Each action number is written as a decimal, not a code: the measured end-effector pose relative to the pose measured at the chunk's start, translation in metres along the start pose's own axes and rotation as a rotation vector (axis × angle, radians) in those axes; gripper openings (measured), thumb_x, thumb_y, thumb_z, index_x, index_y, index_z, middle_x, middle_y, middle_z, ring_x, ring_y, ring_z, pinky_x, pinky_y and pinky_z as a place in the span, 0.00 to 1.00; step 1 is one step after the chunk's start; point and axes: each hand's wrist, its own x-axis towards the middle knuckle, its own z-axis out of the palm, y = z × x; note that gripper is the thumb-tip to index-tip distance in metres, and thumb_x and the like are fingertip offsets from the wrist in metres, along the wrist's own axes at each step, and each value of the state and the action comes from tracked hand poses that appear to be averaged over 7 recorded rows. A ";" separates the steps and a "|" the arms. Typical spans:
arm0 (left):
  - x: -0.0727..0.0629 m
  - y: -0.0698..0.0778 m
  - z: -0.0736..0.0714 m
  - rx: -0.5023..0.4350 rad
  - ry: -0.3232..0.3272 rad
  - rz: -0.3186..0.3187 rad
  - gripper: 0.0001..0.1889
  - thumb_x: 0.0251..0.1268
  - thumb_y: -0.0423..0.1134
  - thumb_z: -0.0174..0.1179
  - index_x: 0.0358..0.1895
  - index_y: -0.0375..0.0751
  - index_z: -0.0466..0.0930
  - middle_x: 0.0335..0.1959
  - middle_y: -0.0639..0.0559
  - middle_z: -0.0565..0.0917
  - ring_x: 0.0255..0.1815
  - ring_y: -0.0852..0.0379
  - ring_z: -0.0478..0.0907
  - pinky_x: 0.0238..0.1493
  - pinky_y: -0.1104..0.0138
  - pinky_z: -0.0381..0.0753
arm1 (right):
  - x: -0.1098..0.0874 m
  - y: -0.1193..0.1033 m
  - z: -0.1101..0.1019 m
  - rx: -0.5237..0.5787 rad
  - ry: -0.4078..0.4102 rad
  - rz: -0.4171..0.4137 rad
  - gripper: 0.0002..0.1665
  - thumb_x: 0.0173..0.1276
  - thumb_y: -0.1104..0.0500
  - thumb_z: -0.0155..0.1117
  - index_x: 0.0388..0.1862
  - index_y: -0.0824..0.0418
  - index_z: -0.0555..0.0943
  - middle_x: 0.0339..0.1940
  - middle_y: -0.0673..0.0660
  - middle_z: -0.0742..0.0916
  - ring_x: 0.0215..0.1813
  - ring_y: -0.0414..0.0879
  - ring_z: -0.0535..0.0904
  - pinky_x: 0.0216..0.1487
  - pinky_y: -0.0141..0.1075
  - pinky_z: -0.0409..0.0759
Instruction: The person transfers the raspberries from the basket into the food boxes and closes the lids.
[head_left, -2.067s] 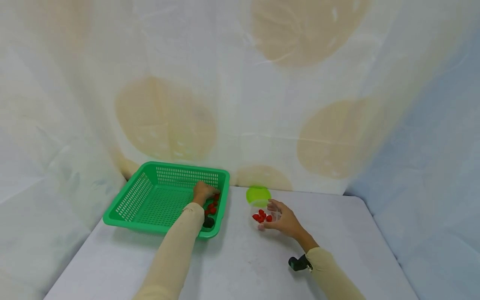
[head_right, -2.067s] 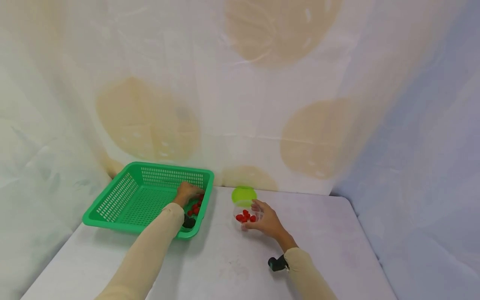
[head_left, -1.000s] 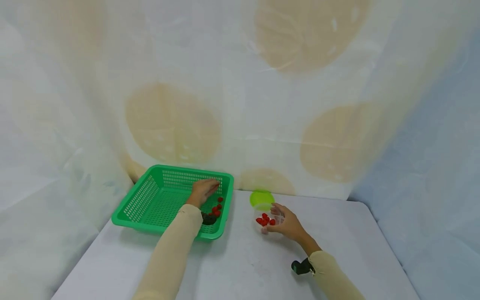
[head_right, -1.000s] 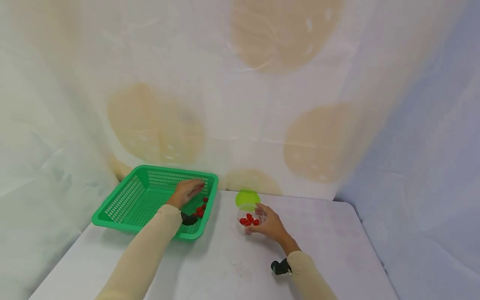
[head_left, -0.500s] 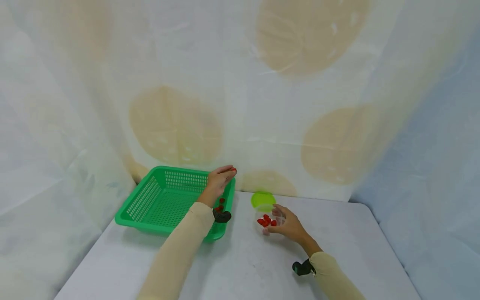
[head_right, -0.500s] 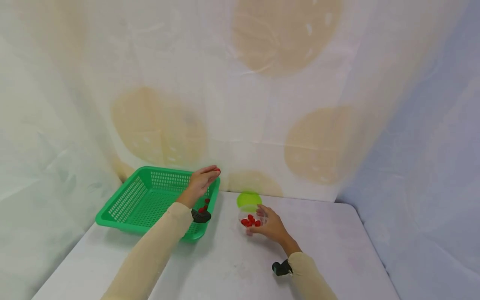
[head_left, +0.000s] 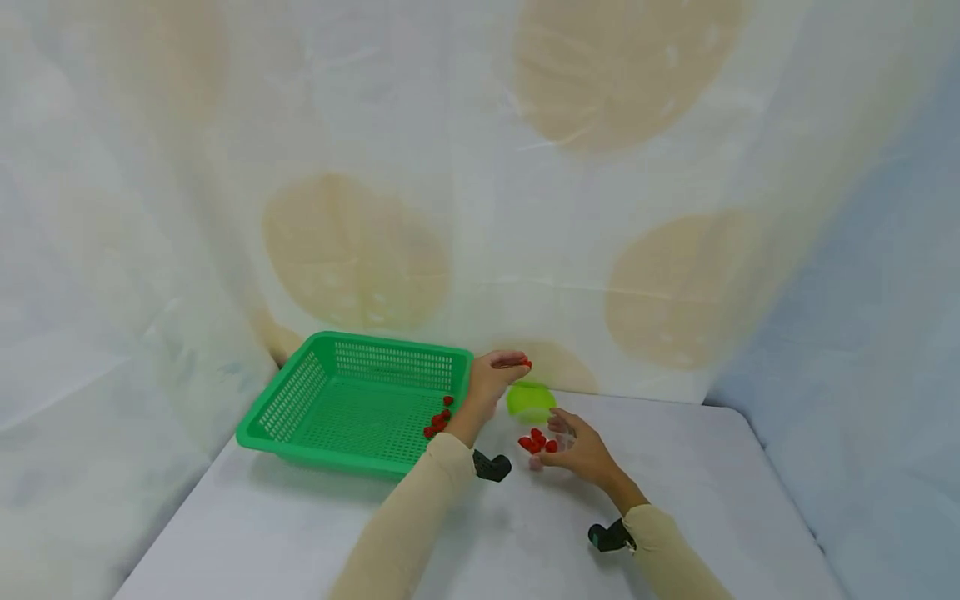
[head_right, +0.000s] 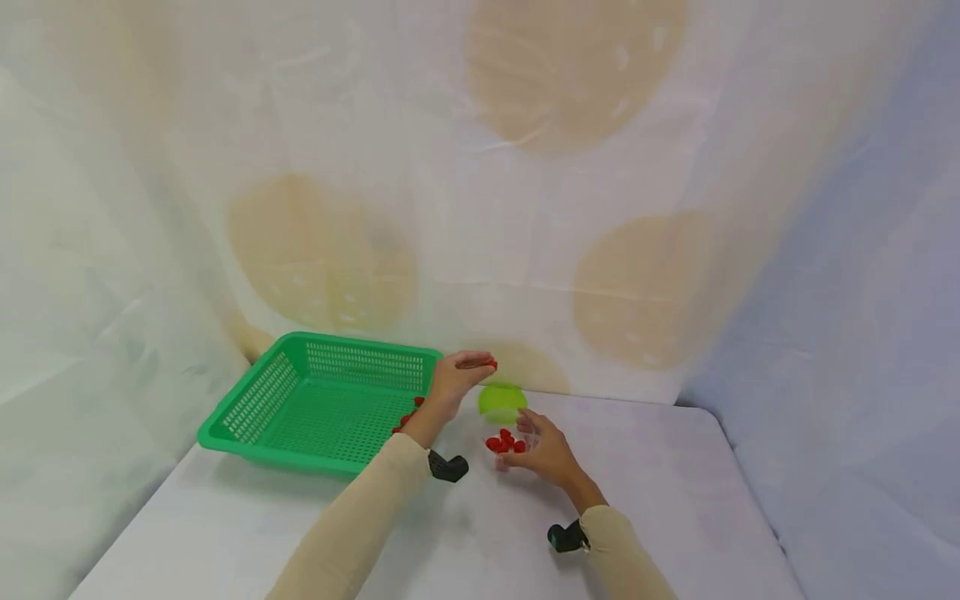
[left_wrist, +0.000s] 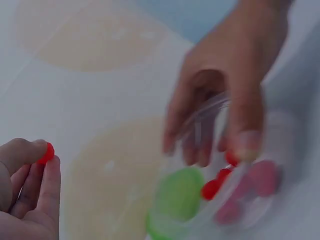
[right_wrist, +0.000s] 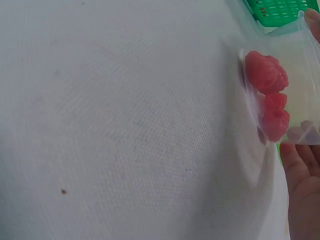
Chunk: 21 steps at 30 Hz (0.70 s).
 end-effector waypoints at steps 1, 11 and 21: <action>-0.004 -0.004 0.005 0.052 0.003 0.013 0.14 0.60 0.33 0.69 0.49 0.37 0.85 0.44 0.49 0.87 0.45 0.54 0.83 0.51 0.65 0.81 | 0.000 0.000 -0.001 -0.001 0.004 -0.001 0.58 0.47 0.45 0.82 0.74 0.56 0.63 0.63 0.57 0.78 0.65 0.55 0.73 0.62 0.56 0.72; -0.029 -0.045 0.014 0.340 -0.003 0.153 0.11 0.57 0.37 0.71 0.44 0.42 0.88 0.38 0.55 0.88 0.40 0.59 0.84 0.43 0.69 0.83 | -0.002 -0.004 -0.002 0.007 0.007 -0.006 0.58 0.45 0.43 0.82 0.73 0.56 0.64 0.63 0.58 0.79 0.65 0.56 0.73 0.63 0.56 0.71; -0.046 -0.077 0.015 0.424 -0.138 0.490 0.11 0.54 0.29 0.71 0.43 0.35 0.87 0.40 0.50 0.87 0.42 0.58 0.84 0.43 0.65 0.84 | 0.001 0.004 -0.004 -0.043 0.009 -0.053 0.59 0.46 0.41 0.81 0.74 0.56 0.63 0.66 0.57 0.77 0.68 0.56 0.70 0.63 0.60 0.69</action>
